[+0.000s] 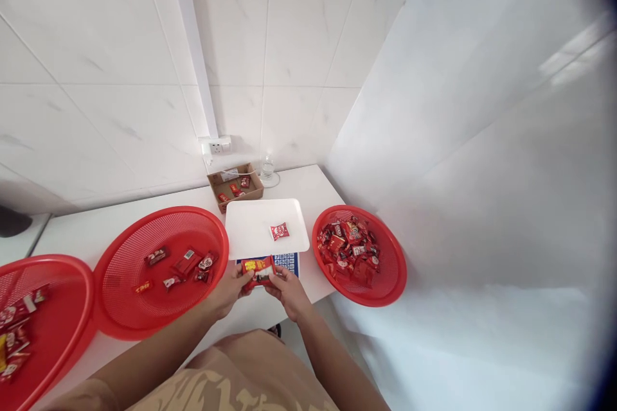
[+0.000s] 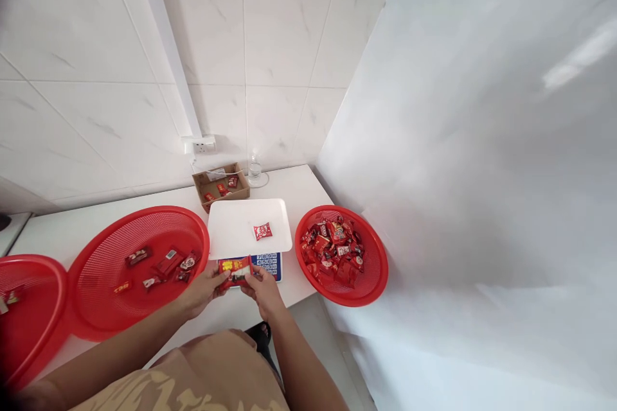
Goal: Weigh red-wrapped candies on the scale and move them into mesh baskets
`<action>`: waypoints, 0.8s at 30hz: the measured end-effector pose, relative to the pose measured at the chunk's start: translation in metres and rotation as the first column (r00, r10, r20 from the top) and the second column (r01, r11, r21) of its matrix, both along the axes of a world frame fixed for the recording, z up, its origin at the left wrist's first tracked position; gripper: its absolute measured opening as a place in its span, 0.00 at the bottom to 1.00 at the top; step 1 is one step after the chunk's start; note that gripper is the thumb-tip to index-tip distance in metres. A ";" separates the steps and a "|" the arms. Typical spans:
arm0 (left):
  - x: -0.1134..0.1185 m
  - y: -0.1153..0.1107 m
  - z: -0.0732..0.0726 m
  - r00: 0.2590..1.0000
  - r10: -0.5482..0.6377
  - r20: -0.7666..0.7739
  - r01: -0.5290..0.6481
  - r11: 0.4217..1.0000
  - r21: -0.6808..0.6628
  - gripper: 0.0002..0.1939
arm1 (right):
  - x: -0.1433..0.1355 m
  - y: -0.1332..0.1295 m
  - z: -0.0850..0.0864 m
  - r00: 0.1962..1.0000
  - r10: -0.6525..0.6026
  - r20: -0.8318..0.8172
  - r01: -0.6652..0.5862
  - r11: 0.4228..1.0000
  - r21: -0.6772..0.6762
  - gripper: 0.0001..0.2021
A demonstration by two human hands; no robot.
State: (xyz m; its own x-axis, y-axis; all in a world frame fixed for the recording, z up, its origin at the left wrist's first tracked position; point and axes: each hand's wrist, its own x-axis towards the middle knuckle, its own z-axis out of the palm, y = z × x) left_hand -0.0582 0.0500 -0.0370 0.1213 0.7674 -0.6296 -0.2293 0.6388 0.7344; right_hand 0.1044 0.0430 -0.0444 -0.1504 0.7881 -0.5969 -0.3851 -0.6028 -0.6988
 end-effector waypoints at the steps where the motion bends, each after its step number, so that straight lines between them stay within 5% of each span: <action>1: -0.001 0.005 0.003 0.999 0.031 0.025 -0.032 0.999 0.032 0.19 | 0.001 0.002 0.001 1.000 -0.008 -0.014 0.009 1.000 0.011 0.25; 5: -0.006 0.026 0.020 0.994 0.041 0.104 -0.047 0.998 0.050 0.19 | 0.018 0.015 0.006 0.998 -0.062 0.003 0.062 0.995 0.081 0.26; 9: -0.007 0.022 0.019 0.984 -0.177 -0.021 0.173 0.977 -0.123 0.29 | 0.061 0.025 -0.005 0.943 -0.166 0.289 0.124 0.980 0.156 0.21; 11: -0.006 0.011 0.012 0.945 -0.321 -0.067 0.309 0.939 -0.148 0.33 | 0.092 0.025 -0.014 0.804 -0.205 0.558 0.083 0.968 0.236 0.19; 13: -0.006 0.000 0.004 0.894 -0.438 -0.098 0.424 0.895 -0.136 0.32 | 0.127 0.025 -0.021 0.569 -0.202 0.797 -0.014 0.967 0.256 0.18; 16: -0.008 -0.012 -0.001 0.860 -0.479 -0.176 0.462 0.877 -0.131 0.30 | 0.175 0.024 -0.029 0.298 -0.035 0.954 -0.101 0.993 0.068 0.21; 20: -0.011 -0.015 0.002 0.877 -0.405 -0.259 0.383 0.914 -0.134 0.26 | 0.214 0.030 -0.042 0.297 0.155 0.942 -0.138 0.983 -0.118 0.19; 24: -0.012 -0.015 0.005 0.894 -0.347 -0.285 0.322 0.938 -0.132 0.24 | 0.216 0.039 -0.063 0.307 0.200 0.931 -0.179 0.972 -0.149 0.23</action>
State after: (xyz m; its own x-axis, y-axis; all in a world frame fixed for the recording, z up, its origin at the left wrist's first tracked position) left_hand -0.0698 0.0354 -0.0319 0.1580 0.6607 -0.7338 0.2306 0.6979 0.6780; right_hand 0.3202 0.0819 -0.1072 0.3708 0.8083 -0.4573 0.6428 -0.5788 -0.5019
